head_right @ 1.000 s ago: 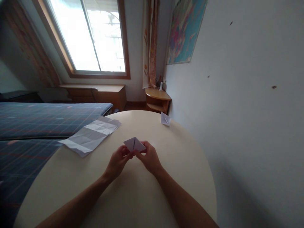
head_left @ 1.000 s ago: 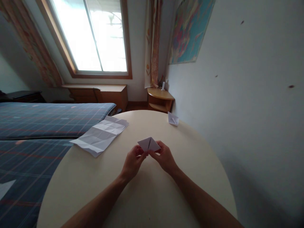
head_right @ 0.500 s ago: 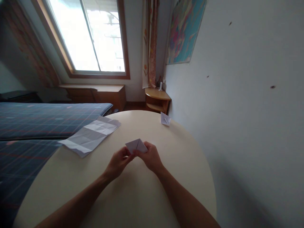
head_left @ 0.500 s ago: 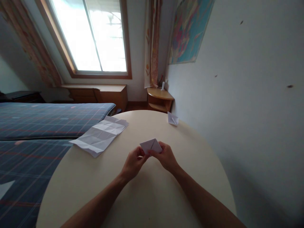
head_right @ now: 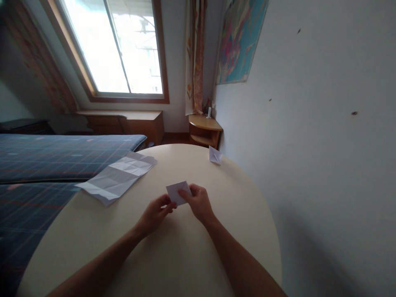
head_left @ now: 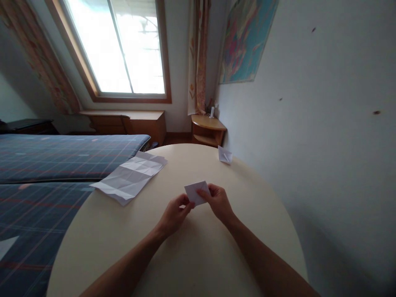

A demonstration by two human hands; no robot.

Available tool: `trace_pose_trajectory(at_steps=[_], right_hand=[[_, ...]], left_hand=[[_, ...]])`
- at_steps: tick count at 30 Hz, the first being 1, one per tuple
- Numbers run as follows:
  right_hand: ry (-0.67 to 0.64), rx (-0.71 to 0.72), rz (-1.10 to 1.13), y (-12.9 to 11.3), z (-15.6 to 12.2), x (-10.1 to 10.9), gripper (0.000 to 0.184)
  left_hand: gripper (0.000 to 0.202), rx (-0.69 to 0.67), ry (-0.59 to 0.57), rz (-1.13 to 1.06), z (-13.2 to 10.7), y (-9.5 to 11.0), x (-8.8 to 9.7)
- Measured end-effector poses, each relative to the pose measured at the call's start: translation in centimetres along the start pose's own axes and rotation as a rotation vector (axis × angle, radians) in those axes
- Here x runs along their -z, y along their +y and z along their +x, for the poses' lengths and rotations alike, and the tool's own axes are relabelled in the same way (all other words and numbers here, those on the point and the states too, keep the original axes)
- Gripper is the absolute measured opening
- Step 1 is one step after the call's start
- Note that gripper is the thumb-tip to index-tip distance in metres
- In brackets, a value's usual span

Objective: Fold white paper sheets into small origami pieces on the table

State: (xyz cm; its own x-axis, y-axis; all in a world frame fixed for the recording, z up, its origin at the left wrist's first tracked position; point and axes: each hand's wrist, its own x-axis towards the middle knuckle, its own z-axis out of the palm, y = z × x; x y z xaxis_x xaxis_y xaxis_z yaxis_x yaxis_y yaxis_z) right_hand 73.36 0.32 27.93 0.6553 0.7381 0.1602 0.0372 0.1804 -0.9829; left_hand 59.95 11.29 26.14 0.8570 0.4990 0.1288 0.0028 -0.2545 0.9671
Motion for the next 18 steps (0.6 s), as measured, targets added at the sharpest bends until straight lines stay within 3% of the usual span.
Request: trace_pose_trajectory(at_steps=[11,18], right_hand=[[0.062,-0.038,0.035,-0.48,0.4,0.43,0.039],[0.05,-0.1,0.115,-0.32,0.46,0.56,0.04]], left_hand=[[0.018,-0.023,0.014,0.096,0.09,0.31,0.15],[0.02,-0.014,-0.037,0.13,0.1,0.85,0.67]])
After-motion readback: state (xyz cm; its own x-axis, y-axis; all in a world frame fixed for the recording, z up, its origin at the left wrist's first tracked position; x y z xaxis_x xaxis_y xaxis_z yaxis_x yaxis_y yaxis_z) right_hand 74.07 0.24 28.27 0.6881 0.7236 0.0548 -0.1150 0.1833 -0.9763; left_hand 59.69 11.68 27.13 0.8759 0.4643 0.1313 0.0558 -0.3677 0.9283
